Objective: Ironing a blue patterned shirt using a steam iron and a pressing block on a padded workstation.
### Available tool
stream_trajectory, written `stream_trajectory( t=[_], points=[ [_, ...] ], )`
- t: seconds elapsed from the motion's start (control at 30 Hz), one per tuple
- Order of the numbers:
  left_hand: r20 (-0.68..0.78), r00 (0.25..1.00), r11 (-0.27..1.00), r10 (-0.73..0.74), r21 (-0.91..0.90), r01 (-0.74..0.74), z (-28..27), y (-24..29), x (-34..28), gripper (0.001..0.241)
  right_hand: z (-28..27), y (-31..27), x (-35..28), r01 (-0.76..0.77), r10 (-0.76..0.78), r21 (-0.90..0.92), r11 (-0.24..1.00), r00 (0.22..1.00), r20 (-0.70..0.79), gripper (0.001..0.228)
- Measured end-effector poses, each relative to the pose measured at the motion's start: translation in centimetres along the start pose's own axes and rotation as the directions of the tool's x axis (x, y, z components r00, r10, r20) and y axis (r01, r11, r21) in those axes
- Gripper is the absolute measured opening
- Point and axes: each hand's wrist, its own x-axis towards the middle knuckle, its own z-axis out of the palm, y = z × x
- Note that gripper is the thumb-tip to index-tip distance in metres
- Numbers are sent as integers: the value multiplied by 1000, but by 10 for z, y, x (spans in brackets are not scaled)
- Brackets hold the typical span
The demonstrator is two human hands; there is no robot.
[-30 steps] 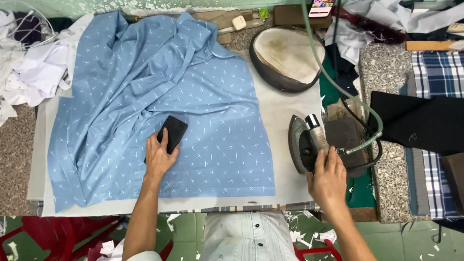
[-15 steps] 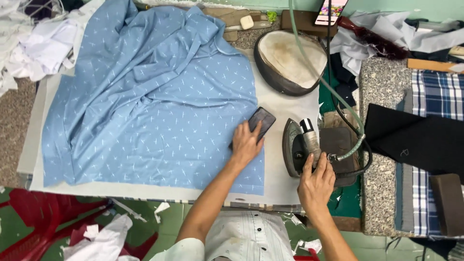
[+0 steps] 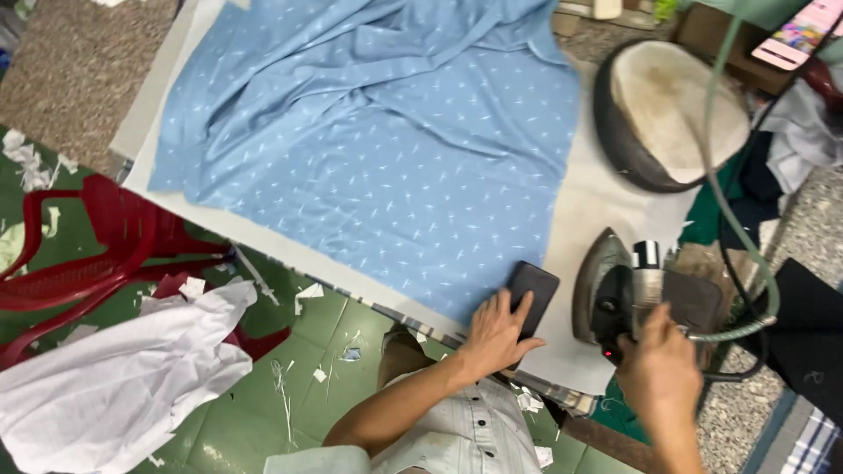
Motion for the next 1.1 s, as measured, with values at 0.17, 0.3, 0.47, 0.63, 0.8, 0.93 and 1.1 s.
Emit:
stream_trajectory(
  t=[0.17, 0.3, 0.47, 0.63, 0.8, 0.93, 1.1],
  points=[
    [-141, 959, 965, 245, -61, -256, -24, -68, 22, 81, -21, 0, 76, -631, 330, 646, 430, 776, 538, 37],
    [-229, 965, 979, 126, 184, -84, -42, -164, 26, 65, -46, -19, 81, -523, 316, 736, 430, 851, 420, 34],
    [-561, 827, 998, 30, 55, 2, -112, -311, -46, 52, -158, -112, 73, -445, 344, 232, 865, 863, 371, 77],
    [-776, 595, 822, -210, 189, 537, -183, -421, -147, 60, -190, -233, 68, -313, 179, 245, 918, 875, 450, 63],
    [-650, 755, 845, -86, 354, 402, -168, -476, -175, 60, -139, -342, 61, 87, -158, 225, 970, 935, 318, 58],
    [-622, 783, 877, -6, 373, 302, -169, -520, -176, 62, -80, -401, 62, 314, -372, 262, 913, 904, 213, 55],
    [-655, 754, 891, -57, 307, 334, -178, -561, -176, 58, -92, -477, 91, 414, -461, 225, 882, 858, 227, 51]
  ],
)
